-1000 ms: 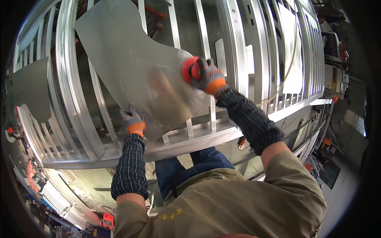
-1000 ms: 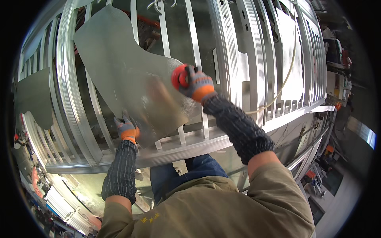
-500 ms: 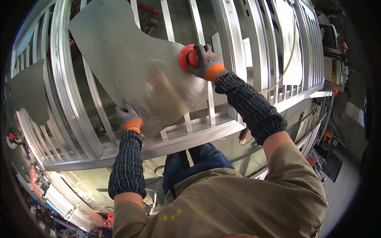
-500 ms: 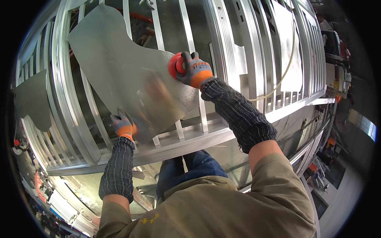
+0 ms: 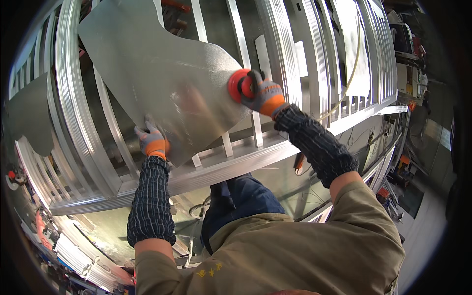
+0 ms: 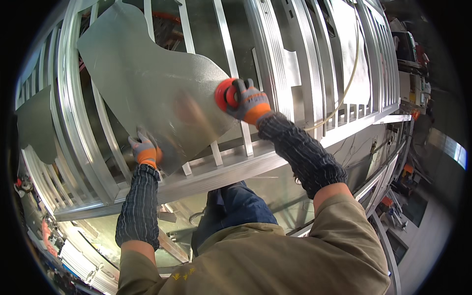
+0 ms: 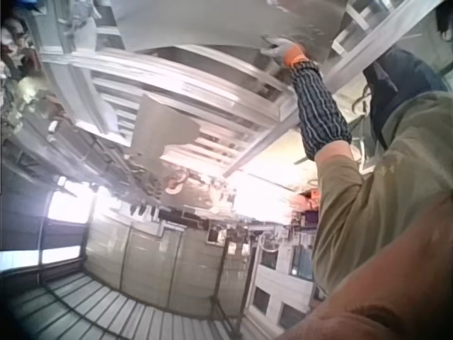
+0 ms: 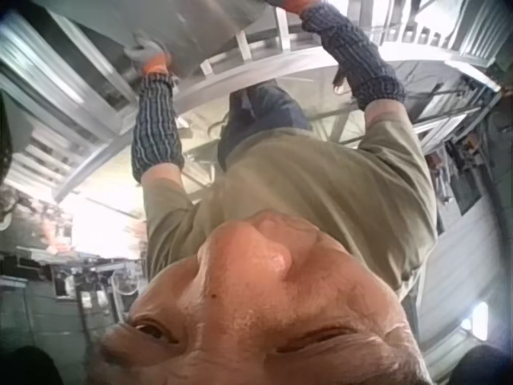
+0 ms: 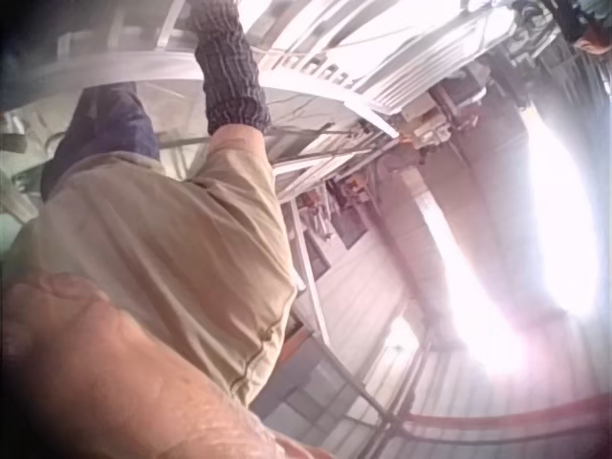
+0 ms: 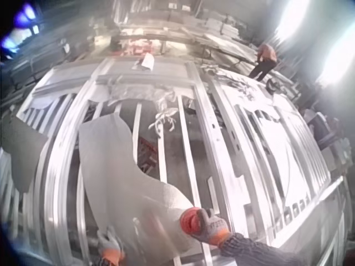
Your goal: The person uses a handheld orbital sander to smooth the surface of several large metal sheets placed on a workbench. They repeatedly flip the sheets to sand both sides, moving the tool in circular motions across the surface.
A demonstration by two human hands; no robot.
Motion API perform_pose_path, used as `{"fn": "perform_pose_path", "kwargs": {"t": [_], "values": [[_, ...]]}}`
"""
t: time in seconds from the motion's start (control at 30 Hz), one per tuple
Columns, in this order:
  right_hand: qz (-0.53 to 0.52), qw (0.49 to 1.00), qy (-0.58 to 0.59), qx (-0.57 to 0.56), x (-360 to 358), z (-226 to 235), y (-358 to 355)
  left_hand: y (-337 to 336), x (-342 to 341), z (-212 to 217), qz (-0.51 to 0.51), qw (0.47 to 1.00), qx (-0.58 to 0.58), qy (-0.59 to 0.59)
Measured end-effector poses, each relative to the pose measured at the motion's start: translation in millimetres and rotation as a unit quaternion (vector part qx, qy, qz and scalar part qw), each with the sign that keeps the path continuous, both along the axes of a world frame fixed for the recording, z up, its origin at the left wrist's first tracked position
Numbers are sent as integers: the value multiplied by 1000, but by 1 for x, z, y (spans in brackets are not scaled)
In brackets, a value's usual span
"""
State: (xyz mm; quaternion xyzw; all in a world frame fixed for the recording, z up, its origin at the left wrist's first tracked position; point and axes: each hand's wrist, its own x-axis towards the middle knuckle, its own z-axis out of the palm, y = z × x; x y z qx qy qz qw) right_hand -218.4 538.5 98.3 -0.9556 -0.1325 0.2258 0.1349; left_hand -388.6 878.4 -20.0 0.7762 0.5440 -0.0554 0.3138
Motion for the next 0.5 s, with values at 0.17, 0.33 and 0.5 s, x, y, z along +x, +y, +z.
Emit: {"fn": "perform_pose_path", "kwargs": {"t": [0.17,0.33,0.5], "values": [[95,995,30,-16,-52,-6,-31,2,2,-3,-15,1000,14,9],[-20,999,-41,9,33,-12,-15,4,1,-11,-20,999,26,4],[78,995,44,-34,-55,-2,-27,-3,7,12,-1,1000,-13,8]]}}
